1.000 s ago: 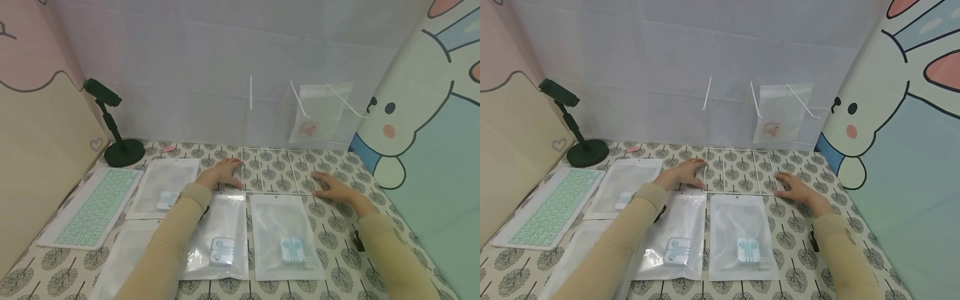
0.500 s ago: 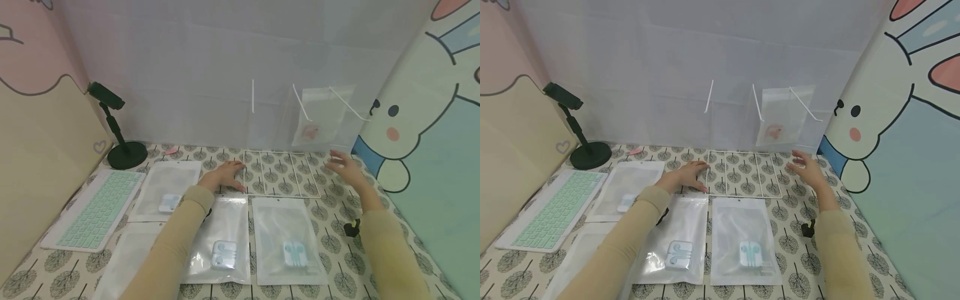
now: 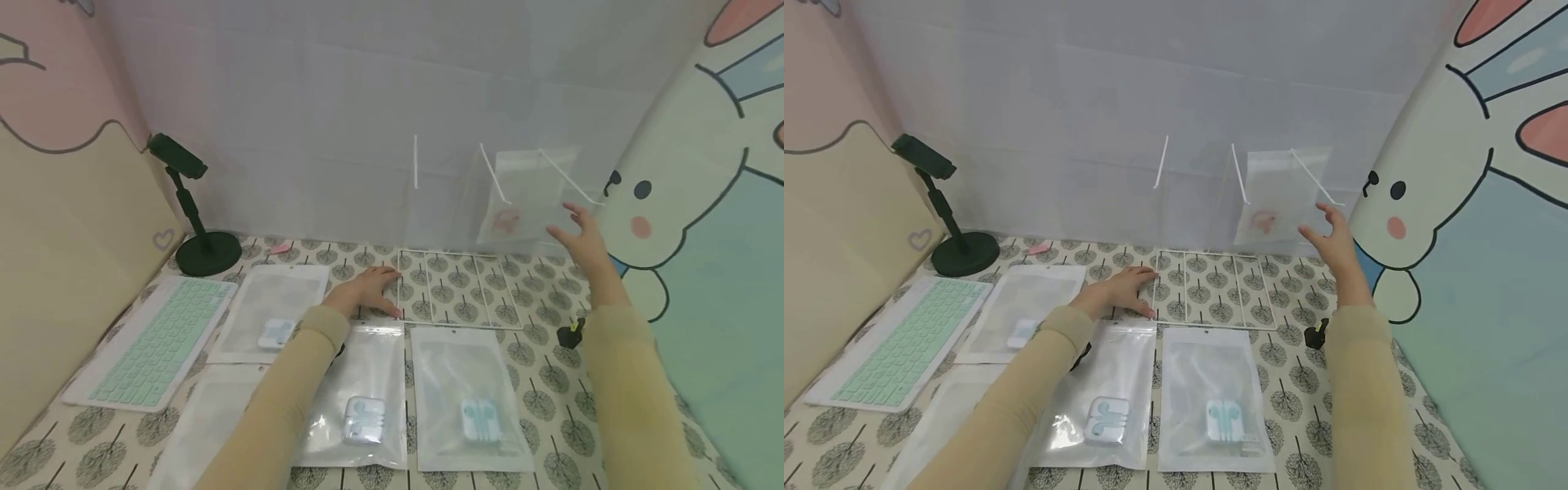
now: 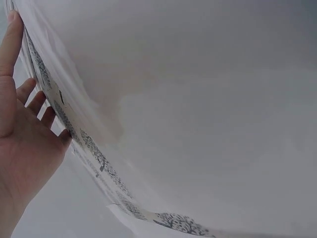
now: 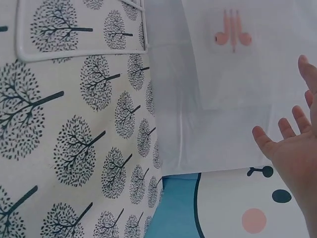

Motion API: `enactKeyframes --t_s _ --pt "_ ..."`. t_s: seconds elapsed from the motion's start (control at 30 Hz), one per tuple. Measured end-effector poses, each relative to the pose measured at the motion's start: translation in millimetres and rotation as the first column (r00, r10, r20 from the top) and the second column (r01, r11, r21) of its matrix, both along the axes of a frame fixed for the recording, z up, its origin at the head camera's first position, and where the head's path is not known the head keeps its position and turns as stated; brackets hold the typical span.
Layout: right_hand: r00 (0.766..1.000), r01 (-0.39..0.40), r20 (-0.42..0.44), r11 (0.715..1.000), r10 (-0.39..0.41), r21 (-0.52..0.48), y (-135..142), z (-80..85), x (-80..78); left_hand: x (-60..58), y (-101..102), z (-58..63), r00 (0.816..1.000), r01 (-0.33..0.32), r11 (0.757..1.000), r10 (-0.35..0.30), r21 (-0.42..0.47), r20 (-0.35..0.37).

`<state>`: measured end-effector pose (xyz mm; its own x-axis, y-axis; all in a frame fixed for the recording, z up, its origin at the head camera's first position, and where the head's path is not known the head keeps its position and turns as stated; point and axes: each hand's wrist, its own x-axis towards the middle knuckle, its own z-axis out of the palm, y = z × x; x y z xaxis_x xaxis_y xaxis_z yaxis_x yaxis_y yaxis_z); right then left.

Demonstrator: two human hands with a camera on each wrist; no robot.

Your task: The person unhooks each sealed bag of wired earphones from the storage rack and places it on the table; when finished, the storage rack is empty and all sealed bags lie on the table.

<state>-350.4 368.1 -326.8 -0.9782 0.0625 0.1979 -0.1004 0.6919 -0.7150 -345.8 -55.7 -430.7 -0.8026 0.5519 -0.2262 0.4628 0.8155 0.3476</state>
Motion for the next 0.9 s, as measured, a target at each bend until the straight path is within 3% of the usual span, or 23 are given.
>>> enactKeyframes --t_s 0.2,0.33,0.47,0.63,0.9 --pt "0.997 0.066 -0.018 0.986 -0.069 -0.15 -4.3 10.5 -13.0 -1.2 -0.2 -3.3 1.0 0.007 1.0 -0.007 0.009 -0.008" --pt "0.997 0.065 -0.024 0.955 -0.075 -0.288 -6.5 15.1 -19.4 -1.5 -0.5 -3.2 1.0 0.008 1.0 -0.008 0.01 -0.003" --pt "0.997 0.068 -0.018 0.932 -0.08 -0.355 -7.1 19.5 -26.8 -1.5 -0.4 -2.2 1.0 -0.001 1.0 0.001 0.02 0.001" --pt "0.994 0.108 0.024 0.94 -0.106 -0.324 -14.9 21.1 -30.0 -1.6 -0.3 -4.7 1.0 -0.004 1.0 0.004 0.014 0.004" --pt "0.996 0.088 0.037 0.937 -0.081 -0.337 -20.9 6.7 -41.5 0.2 -0.6 -3.7 1.0 -0.003 1.0 0.003 0.002 0.0"
